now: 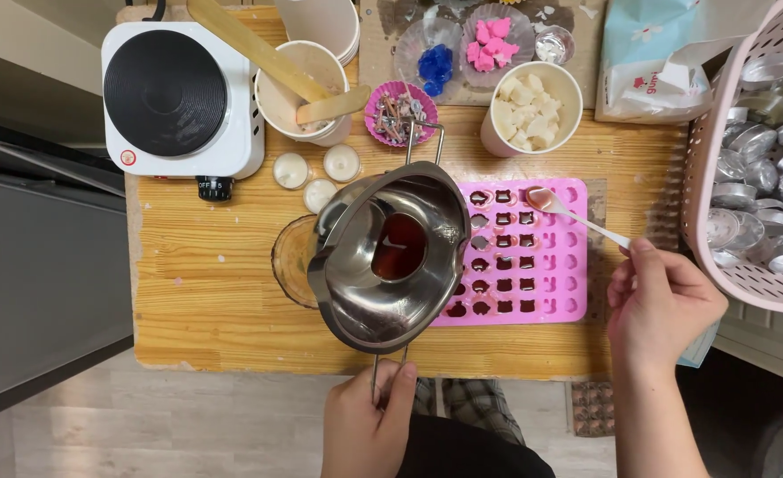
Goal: Pouring melted red wax from a metal pot into a bear-shaped silicone mold using a spoon.
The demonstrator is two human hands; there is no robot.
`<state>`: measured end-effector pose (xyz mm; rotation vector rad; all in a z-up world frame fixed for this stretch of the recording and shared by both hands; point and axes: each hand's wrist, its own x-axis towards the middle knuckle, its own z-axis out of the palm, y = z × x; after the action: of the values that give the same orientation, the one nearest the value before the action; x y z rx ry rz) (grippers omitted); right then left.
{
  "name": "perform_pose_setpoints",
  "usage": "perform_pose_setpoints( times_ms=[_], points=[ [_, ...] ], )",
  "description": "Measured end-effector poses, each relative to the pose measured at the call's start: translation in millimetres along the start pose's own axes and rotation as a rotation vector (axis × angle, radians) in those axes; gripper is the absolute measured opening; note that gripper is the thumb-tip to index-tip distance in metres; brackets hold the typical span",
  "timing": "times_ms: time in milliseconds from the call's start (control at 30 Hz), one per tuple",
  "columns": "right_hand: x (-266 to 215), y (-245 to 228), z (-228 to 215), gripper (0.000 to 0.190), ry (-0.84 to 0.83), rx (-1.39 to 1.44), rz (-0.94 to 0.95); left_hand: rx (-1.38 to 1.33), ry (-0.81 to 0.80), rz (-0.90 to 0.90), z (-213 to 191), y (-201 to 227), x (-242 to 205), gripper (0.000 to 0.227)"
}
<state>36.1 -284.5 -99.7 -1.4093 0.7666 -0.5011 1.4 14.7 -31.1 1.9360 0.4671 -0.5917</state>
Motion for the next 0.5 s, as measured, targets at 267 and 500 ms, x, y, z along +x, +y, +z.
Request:
perform_pose_setpoints(
  times_ms=[267, 500],
  points=[
    [-5.0, -7.4, -0.2, 0.022, -0.035, -0.051, -0.054, 0.004, -0.015, -0.014, -2.3, 3.8, 1.4, 0.032],
    [-7.1, -15.0, 0.1, 0.028, -0.087, -0.130, -0.144, 0.012, -0.028, -0.015, -0.9, 4.3, 1.1, 0.032]
  ],
)
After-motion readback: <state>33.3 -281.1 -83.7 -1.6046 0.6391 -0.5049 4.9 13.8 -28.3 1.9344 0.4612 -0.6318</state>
